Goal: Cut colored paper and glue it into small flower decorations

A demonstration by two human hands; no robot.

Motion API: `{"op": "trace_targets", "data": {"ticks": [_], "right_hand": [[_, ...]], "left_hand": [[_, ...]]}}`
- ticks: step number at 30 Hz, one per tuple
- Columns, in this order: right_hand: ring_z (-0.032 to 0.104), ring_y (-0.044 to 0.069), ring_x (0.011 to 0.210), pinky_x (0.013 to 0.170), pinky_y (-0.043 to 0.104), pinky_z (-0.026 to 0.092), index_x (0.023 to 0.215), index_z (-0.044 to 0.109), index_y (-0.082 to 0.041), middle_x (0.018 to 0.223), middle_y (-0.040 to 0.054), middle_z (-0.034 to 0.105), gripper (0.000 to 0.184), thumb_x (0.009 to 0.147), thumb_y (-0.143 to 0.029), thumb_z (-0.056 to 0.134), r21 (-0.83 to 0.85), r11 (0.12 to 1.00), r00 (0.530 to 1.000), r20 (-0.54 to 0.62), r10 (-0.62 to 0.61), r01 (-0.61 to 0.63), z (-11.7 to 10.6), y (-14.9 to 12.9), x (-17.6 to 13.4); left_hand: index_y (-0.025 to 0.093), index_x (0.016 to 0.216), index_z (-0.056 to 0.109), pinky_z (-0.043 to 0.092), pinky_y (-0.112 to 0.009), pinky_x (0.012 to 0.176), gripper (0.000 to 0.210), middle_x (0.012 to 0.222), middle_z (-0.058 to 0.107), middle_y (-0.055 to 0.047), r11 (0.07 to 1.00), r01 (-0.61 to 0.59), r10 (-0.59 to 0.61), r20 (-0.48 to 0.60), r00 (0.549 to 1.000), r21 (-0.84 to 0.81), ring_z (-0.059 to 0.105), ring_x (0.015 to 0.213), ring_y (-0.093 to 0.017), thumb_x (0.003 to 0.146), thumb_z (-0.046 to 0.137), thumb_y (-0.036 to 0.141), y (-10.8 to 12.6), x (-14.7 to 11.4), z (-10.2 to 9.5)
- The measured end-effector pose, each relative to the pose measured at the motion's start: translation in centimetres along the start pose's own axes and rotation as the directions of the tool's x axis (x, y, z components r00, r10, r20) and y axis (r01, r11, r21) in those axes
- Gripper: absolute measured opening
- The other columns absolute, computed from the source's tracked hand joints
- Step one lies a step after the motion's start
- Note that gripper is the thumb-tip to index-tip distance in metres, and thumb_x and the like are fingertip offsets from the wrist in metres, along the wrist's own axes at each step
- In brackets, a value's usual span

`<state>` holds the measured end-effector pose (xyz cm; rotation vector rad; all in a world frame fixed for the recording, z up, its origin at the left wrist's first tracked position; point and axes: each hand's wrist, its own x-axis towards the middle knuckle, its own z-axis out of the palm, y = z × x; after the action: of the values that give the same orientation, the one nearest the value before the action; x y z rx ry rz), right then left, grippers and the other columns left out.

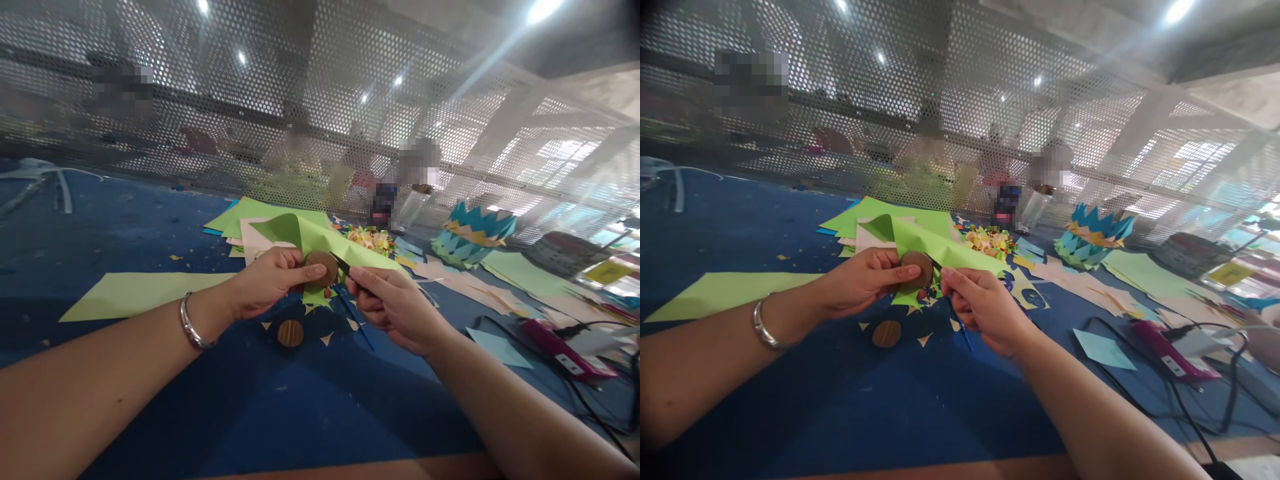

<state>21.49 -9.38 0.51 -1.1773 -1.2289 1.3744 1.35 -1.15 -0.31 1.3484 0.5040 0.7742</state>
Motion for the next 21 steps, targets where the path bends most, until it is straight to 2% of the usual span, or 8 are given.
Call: {"op": "trace_targets", "data": {"ticks": [5, 12, 16, 21], "right_hand": [[0.012, 0.004, 0.046, 0.038, 0.016, 0.009, 0.074, 0.055, -0.017, 0.054, -0.0112, 0.024, 0.041, 0.092, -0.052, 0.065, -0.039, 0.999, 1.0, -0.013, -0.024, 0.023, 0.1, 0.0, -0.1], [0.013, 0.004, 0.047, 0.04, 0.017, 0.01, 0.074, 0.054, -0.017, 0.055, -0.0112, 0.024, 0.043, 0.09, -0.055, 0.067, -0.072, 0.996, 0.998, -0.034, -0.053, 0.05, 0.3, 0.1, 0.2], [0.012, 0.004, 0.047, 0.039, 0.017, 0.009, 0.074, 0.054, -0.018, 0.055, -0.0114, 0.024, 0.044, 0.088, -0.057, 0.068, -0.075, 0.995, 0.997, -0.039, -0.07, 0.067, 0.2, 0.0, 0.2], [0.012, 0.004, 0.047, 0.039, 0.017, 0.01, 0.074, 0.053, -0.018, 0.054, -0.0119, 0.023, 0.045, 0.089, -0.057, 0.067, -0.086, 0.993, 0.996, -0.023, -0.087, 0.085, 0.0, -0.1, 0.2]], "left_hand": [[0.012, 0.084, 0.077, 0.053, -0.028, 0.081, 0.019, 0.091, 0.077, -0.01, 1.0, 0.028, -0.028, 0.032, 0.999, -0.011, 0.071, 0.086, -0.017, 0.08, 0.082, 0.029, -0.2, 0.1, -0.1], [0.012, 0.09, 0.077, 0.054, -0.026, 0.076, 0.019, 0.087, 0.077, -0.008, 0.995, 0.038, -0.036, 0.02, 0.999, -0.088, 0.07, 0.08, -0.016, 0.079, 0.083, 0.026, 0.0, 0.0, 0.4], [0.012, 0.093, 0.077, 0.054, -0.026, 0.083, 0.017, 0.092, 0.078, -0.009, 0.991, 0.032, -0.029, 0.028, 0.999, -0.127, 0.071, 0.088, -0.016, 0.081, 0.081, 0.024, 0.0, -0.2, 0.8], [0.013, 0.094, 0.077, 0.054, -0.03, 0.091, 0.014, 0.093, 0.078, -0.008, 0.983, 0.014, -0.006, 0.048, 0.999, -0.181, 0.071, 0.088, -0.016, 0.084, 0.078, 0.023, -0.3, -0.2, 1.3]]}}
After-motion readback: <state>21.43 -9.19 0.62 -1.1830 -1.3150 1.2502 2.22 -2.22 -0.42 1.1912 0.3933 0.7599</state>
